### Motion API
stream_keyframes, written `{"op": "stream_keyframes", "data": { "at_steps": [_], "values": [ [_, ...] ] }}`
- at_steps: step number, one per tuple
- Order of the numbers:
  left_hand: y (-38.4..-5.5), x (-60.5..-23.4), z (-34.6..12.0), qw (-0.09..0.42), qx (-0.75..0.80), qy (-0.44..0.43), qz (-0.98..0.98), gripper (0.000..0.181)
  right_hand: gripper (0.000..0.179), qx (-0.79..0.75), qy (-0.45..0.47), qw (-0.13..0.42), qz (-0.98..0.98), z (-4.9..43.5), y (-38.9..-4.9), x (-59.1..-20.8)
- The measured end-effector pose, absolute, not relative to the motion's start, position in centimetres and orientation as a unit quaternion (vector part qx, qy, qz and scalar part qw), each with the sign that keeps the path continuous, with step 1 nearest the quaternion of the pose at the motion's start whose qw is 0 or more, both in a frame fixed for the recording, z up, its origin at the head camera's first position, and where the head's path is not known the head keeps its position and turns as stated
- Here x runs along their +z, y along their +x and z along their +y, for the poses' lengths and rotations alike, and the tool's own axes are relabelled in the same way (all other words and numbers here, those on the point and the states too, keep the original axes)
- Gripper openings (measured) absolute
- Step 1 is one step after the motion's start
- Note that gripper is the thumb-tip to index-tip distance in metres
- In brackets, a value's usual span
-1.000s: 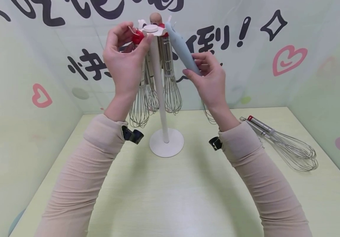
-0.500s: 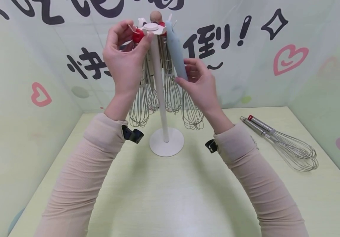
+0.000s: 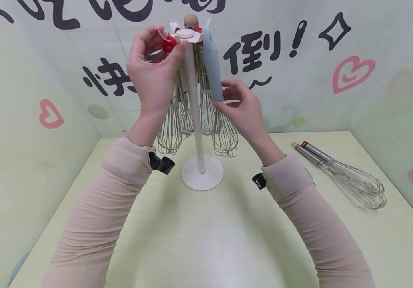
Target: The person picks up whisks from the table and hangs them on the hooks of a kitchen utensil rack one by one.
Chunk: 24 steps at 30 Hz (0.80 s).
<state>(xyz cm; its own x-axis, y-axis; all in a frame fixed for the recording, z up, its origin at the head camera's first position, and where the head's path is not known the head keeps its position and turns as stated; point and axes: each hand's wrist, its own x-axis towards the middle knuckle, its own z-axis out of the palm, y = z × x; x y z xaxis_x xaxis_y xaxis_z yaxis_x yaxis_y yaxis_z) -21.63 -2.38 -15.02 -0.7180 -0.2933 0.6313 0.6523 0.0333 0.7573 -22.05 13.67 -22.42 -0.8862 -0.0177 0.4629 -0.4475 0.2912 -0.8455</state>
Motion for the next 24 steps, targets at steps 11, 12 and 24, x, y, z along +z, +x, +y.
{"op": "stream_keyframes", "data": {
  "at_steps": [11,12,24],
  "values": [
    [-21.7,-15.1,-2.3,0.347,-0.682,-0.141,-0.628,0.047,0.037,0.481,0.129,0.173,-0.85,16.7,-22.4,-24.0],
    [-21.7,-15.1,-2.3,0.348,-0.682,-0.142,-0.627,0.047,0.035,0.479,0.124,0.175,-0.851,17.1,-22.4,-24.2],
    [-22.2,-15.3,-2.3,0.358,-0.679,-0.148,-0.624,0.047,0.035,0.422,0.064,0.171,-0.888,21.9,-22.8,-26.8]
  ]
}}
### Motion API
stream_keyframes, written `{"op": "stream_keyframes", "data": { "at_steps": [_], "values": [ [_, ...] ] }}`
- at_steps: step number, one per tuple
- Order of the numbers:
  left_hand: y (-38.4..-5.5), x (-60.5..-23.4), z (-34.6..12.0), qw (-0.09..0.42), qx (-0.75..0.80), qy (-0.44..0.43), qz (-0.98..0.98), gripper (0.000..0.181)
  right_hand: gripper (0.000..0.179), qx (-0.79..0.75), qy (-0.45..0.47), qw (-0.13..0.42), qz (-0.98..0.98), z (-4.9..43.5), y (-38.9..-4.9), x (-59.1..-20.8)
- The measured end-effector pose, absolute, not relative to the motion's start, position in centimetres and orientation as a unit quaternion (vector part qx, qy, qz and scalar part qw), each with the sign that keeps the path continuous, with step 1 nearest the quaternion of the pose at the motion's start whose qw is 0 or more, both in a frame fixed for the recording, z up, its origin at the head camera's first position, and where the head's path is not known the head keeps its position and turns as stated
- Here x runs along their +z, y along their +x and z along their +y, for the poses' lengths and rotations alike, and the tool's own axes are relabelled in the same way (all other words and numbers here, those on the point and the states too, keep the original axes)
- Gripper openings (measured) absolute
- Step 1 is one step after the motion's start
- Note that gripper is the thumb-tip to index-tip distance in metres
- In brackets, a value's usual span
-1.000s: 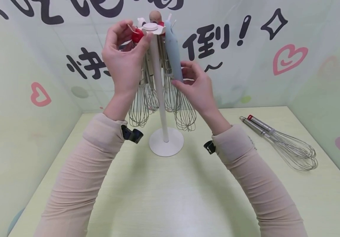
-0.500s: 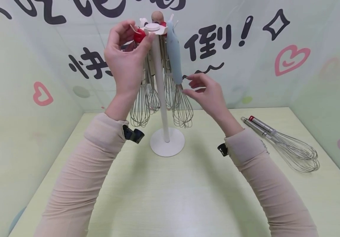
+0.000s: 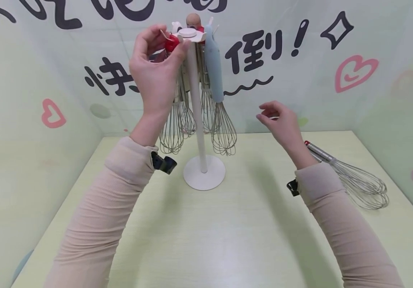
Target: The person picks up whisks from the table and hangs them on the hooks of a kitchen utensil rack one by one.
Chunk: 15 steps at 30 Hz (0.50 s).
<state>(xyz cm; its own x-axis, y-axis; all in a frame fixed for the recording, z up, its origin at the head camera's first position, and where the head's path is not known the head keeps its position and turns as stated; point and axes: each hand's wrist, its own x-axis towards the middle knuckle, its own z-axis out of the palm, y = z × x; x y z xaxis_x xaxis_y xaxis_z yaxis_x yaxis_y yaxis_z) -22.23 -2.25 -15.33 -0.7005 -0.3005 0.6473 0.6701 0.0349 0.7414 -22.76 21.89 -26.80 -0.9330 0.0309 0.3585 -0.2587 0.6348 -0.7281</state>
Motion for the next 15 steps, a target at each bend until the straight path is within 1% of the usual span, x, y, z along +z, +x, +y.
{"op": "stream_keyframes", "data": {
  "at_steps": [6,10,15],
  "values": [
    [-21.8,-15.0,-2.3,0.346,-0.687,-0.144,-0.622,0.047,0.039,0.375,0.026,0.155,-0.914,24.7,-22.8,-28.0],
    [-22.1,-15.3,-2.2,0.354,-0.687,-0.16,-0.614,0.047,0.042,0.35,0.005,0.135,-0.927,26.5,-22.8,-28.9],
    [-22.9,-15.7,-2.4,0.36,-0.688,-0.167,-0.608,0.047,0.041,0.328,-0.014,0.122,-0.937,28.8,-22.9,-30.4]
  ]
}}
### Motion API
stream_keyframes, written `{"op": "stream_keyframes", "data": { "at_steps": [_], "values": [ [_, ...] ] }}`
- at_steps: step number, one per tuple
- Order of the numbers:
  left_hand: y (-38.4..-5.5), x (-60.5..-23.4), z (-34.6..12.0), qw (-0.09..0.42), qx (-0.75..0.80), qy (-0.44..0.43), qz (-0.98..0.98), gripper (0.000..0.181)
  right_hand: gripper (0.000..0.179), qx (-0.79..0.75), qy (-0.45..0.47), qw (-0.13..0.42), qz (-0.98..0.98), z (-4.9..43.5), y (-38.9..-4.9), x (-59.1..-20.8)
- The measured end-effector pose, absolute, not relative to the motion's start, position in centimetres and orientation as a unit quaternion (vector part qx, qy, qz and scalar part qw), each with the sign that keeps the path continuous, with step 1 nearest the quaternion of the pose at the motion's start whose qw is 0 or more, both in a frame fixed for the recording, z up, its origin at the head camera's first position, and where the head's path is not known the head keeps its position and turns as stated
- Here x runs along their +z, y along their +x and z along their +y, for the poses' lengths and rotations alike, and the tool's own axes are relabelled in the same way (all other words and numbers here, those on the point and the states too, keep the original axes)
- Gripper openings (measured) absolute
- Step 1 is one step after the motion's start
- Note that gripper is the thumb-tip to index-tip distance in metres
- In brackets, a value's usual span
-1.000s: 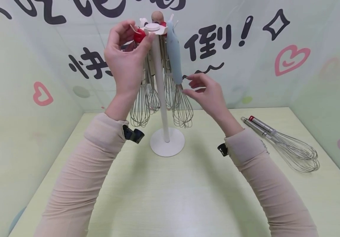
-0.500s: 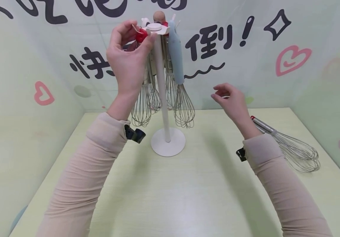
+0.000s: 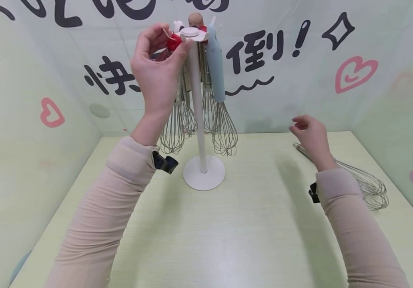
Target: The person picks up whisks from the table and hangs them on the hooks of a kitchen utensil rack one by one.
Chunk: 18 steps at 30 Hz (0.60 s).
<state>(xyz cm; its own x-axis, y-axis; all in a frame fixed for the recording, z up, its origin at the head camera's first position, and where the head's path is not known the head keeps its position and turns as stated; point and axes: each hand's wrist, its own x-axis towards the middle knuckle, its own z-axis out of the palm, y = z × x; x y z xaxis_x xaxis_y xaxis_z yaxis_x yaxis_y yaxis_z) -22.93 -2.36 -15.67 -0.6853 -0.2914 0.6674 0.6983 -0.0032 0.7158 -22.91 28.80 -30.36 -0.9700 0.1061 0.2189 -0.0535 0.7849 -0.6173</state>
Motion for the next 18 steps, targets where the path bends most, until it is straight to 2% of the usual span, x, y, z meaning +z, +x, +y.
{"op": "stream_keyframes", "data": {
  "at_steps": [18],
  "values": [
    [-23.5,-16.0,-2.5,0.376,-0.672,-0.172,-0.615,0.048,0.041,0.294,-0.056,0.063,-0.952,34.8,-21.9,-35.6]
  ]
}}
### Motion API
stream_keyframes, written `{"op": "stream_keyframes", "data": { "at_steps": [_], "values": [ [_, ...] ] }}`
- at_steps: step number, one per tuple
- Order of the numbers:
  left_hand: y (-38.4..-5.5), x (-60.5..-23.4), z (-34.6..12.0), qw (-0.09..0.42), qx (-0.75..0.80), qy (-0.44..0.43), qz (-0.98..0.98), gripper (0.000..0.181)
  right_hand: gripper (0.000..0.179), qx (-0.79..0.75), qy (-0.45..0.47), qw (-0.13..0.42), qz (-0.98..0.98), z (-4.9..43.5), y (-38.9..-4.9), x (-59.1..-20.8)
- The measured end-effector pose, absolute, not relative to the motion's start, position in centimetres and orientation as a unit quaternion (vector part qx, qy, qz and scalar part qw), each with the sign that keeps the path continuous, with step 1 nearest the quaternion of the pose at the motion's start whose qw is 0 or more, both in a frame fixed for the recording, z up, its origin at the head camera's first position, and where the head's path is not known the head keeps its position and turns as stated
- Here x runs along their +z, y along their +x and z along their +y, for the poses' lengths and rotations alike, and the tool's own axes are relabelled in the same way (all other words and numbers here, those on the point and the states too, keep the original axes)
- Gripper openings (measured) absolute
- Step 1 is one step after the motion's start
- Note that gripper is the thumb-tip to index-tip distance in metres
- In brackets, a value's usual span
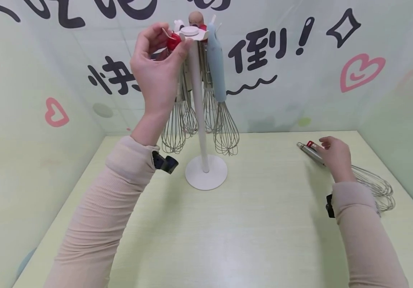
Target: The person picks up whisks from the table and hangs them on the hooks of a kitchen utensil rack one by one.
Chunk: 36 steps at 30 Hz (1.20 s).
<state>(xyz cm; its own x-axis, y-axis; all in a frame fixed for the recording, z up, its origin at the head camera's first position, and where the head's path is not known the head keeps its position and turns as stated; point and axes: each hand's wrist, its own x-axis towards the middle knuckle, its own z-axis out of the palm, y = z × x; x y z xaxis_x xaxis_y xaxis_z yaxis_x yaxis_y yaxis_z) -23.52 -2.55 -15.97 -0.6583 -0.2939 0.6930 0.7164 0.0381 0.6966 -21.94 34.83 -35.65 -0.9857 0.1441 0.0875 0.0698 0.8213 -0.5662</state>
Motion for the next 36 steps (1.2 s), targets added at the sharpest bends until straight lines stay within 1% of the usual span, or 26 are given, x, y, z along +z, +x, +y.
{"op": "stream_keyframes", "data": {
  "at_steps": [7,16,22,26,31,36],
  "values": [
    [-23.5,-16.0,-2.7,0.37,-0.675,-0.16,-0.618,0.049,0.042,0.281,-0.058,0.042,-0.957,36.0,-21.3,-37.0],
    [-22.6,-15.4,-2.7,0.362,-0.677,-0.151,-0.624,0.048,0.039,0.256,-0.047,0.06,-0.964,37.0,-21.8,-38.8],
    [-21.9,-15.2,-2.5,0.359,-0.678,-0.153,-0.623,0.047,0.045,0.266,-0.062,0.037,-0.961,37.1,-21.9,-39.4],
    [-22.0,-15.1,-2.5,0.361,-0.677,-0.155,-0.623,0.047,0.045,0.264,-0.06,0.033,-0.962,36.9,-21.9,-39.6],
    [-21.9,-15.1,-2.4,0.358,-0.68,-0.153,-0.622,0.047,0.048,0.255,-0.06,0.013,-0.965,36.9,-22.1,-39.9],
    [-22.1,-15.3,-2.4,0.356,-0.678,-0.151,-0.625,0.047,0.048,0.238,-0.052,0.013,-0.97,37.1,-22.3,-40.6]
  ]
}}
